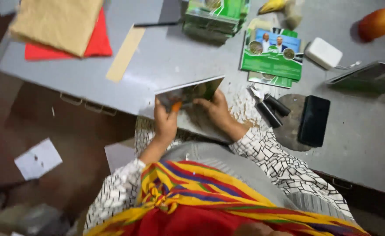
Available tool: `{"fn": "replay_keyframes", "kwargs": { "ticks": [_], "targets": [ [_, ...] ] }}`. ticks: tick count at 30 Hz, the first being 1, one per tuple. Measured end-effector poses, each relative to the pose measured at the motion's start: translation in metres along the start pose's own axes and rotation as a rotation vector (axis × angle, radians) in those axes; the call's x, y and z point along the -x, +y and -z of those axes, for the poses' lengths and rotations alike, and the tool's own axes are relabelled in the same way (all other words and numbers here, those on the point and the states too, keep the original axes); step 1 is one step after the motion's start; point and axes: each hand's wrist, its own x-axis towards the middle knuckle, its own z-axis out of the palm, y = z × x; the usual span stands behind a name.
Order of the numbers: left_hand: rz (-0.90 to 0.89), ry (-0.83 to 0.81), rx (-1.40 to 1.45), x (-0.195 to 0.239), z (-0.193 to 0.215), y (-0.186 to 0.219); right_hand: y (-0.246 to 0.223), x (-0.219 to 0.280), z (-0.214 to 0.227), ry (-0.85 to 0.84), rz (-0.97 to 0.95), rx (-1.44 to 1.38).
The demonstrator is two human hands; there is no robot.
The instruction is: The person is inspecting printed calendars by flipping through the pages and then stacking them neatly on a production table.
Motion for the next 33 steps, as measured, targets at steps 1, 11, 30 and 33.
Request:
{"fn": "replay_keyframes", "kwargs": {
  "ticks": [1,11,30,33],
  "targets": [
    [-0.013,-0.021,0.004,-0.011,-0.004,-0.003,0.001,-0.011,-0.001,0.021,0.013,-0.002],
    [0.286,-0.193,0.0,-0.031,0.003,0.033,-0.108,0.009,-0.021,0.06,-0.122,0.045],
    [0.444,-0.609,0.23,-0.134,-0.171,0.047,-0.059,0.022,0.236,0.32,-0.229,0.069],
    [0.496,-0.641,0.319,-0.146,-0.194,0.005,-0.139,0.005,0.191,0.383,-0.257,0.089]
  ]
}}
